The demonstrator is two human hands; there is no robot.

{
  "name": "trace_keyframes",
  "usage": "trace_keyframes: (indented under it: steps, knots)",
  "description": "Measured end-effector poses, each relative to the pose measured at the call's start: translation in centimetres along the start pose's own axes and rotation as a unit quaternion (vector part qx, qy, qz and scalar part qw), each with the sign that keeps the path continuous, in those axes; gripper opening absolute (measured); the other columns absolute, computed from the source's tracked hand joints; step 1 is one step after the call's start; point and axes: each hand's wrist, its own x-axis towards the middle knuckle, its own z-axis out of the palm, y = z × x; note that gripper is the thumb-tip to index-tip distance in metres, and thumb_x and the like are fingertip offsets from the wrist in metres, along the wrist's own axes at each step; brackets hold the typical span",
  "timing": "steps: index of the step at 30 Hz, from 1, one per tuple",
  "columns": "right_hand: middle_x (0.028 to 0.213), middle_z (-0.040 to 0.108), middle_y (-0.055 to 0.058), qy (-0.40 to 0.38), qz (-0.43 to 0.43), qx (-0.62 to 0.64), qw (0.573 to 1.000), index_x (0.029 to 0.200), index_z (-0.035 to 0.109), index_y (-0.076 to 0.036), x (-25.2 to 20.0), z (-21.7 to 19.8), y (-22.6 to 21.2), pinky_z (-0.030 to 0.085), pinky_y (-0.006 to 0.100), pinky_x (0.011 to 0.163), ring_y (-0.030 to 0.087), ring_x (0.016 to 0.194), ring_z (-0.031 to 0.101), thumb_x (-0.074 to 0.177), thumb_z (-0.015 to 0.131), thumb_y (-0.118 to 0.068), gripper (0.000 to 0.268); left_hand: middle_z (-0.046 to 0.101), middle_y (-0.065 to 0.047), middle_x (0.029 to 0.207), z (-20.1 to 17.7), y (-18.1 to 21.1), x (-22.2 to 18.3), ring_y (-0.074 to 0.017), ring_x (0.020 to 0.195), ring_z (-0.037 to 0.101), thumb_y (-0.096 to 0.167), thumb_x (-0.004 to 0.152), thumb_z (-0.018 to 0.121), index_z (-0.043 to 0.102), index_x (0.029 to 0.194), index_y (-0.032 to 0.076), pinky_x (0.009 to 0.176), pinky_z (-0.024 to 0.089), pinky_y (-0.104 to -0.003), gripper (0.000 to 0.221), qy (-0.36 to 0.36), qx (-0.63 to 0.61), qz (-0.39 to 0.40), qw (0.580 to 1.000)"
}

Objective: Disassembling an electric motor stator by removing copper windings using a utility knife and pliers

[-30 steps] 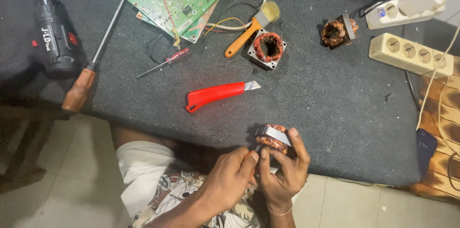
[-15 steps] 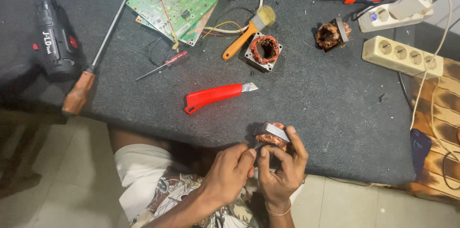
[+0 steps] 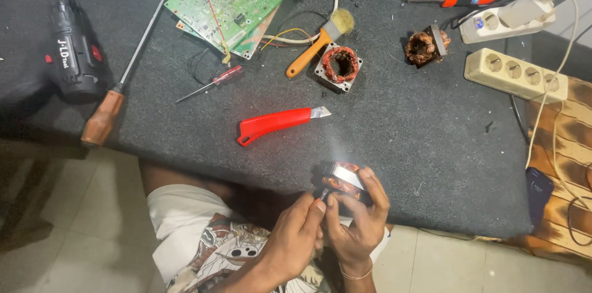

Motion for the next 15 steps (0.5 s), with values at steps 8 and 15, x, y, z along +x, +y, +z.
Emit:
trace_keyframes:
  steps: [8,15]
  knots:
    - [0.133,0.055,0.022,-0.007,0.001,0.005,1.000,0.088,0.070,-0.002,-0.3,-0.3,0.4,0.054,0.048,0.112,0.041,0.129,0.059,0.095,0.067,-0.013,0.013,0.059,-0.003,0.067,0.3,-1.0,1.0,-0.0113,0.054,0.049,0.026,0.105,0.050,0.055,0.079,0.012,0.050,0.044,-0.028,0.029,0.000,-0.105,-0.023,0.994]
    - [0.134,0.057,0.027,0.016,0.079,0.071,0.994,0.087,0.067,-0.006,-0.2,-0.8,0.0,0.051,0.047,0.114,0.039,0.129,0.062,0.093,0.065,-0.022,0.016,0.061,-0.003,0.058,-0.2,-1.3,1.0,-0.0141,0.052,0.057,0.031,0.104,0.051,0.059,0.082,0.012,0.057,0.047,-0.034,0.030,-0.004,-0.033,0.031,0.999]
